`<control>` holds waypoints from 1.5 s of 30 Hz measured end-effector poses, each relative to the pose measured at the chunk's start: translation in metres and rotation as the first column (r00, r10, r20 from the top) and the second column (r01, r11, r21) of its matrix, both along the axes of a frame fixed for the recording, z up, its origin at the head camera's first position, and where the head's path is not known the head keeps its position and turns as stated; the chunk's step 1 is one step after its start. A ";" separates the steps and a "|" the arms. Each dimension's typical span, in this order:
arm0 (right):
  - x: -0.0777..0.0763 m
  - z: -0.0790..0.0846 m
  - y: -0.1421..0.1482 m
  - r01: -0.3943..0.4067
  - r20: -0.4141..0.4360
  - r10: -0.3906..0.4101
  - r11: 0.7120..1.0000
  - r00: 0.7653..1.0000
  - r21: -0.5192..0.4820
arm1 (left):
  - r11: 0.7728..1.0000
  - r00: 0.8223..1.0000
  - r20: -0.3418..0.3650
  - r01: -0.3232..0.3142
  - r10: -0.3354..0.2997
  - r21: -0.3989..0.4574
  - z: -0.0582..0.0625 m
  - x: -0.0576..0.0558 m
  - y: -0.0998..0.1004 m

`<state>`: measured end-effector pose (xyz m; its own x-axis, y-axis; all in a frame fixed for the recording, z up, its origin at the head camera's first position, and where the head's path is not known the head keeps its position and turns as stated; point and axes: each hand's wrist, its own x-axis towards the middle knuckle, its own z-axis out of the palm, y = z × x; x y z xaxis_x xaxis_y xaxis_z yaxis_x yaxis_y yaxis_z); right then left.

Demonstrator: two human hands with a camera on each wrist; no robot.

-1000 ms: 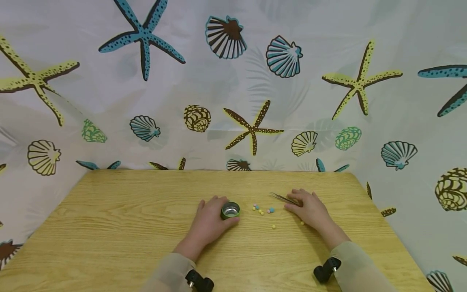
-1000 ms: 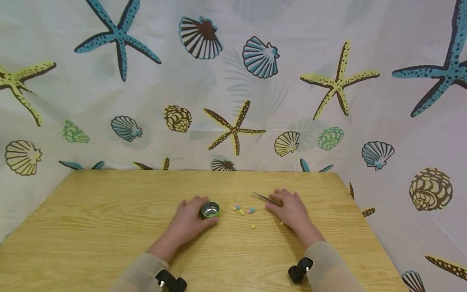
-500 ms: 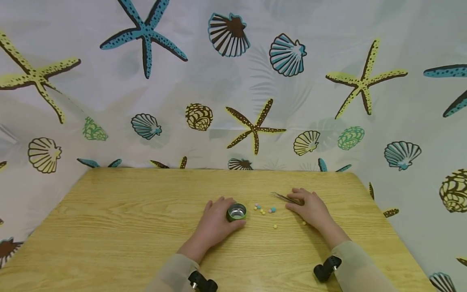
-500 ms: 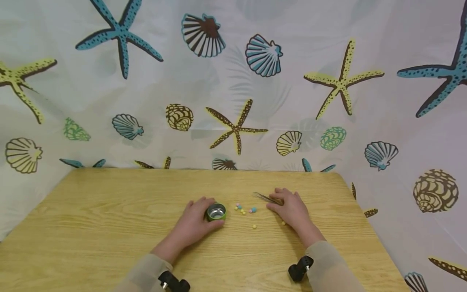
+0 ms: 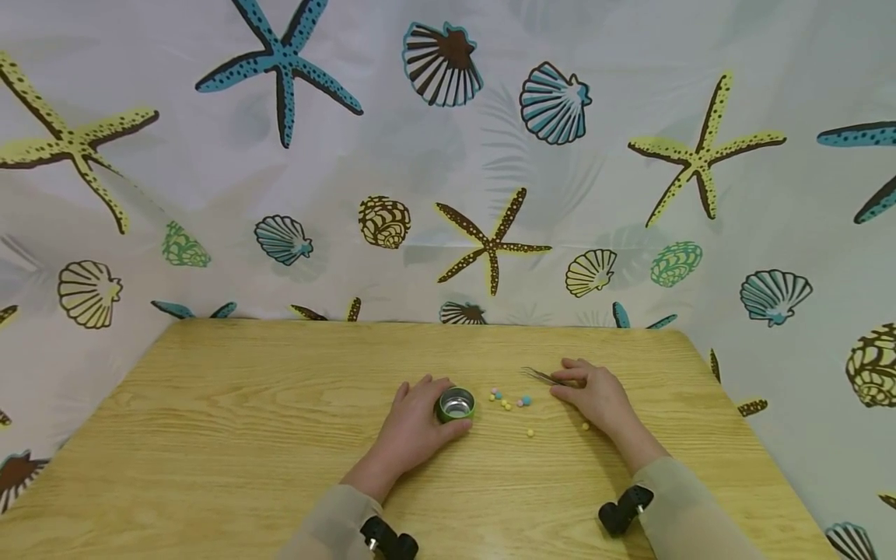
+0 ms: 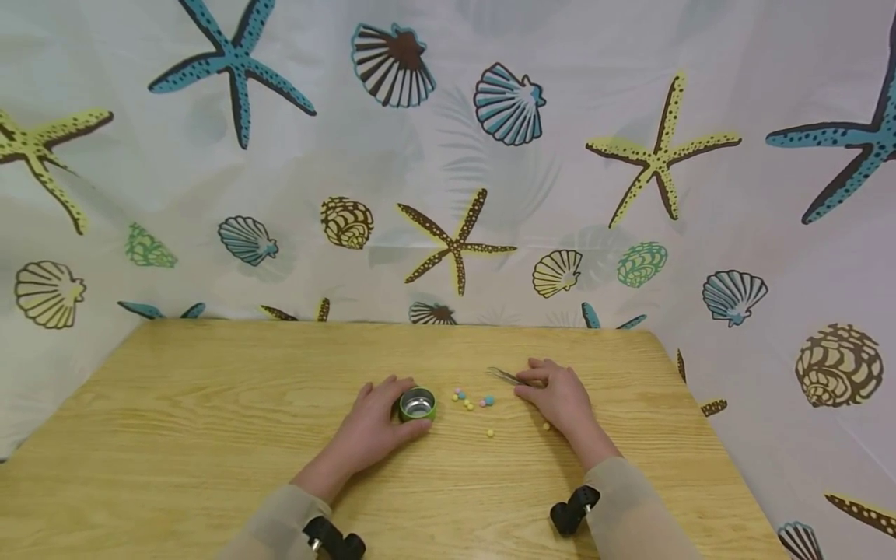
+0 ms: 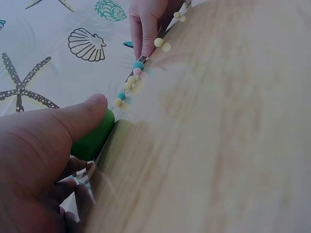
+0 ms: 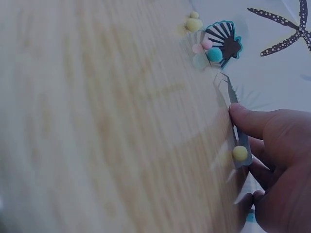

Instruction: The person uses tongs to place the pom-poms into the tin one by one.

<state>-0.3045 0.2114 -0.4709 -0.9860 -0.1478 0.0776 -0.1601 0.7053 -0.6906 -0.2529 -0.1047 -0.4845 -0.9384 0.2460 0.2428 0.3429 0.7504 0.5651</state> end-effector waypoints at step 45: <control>0.029 0.012 0.028 0.127 -0.026 -0.131 0.984 0.991 -0.124 | 0.999 1.000 -0.001 -0.010 0.010 -0.034 0.000 0.001 -0.001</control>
<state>-0.2751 0.2397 -0.4584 -0.9926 -0.0071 0.1215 -0.0986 0.6322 -0.7685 -0.2519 -0.1055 -0.4847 -0.9406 0.2452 0.2350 0.3360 0.7726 0.5387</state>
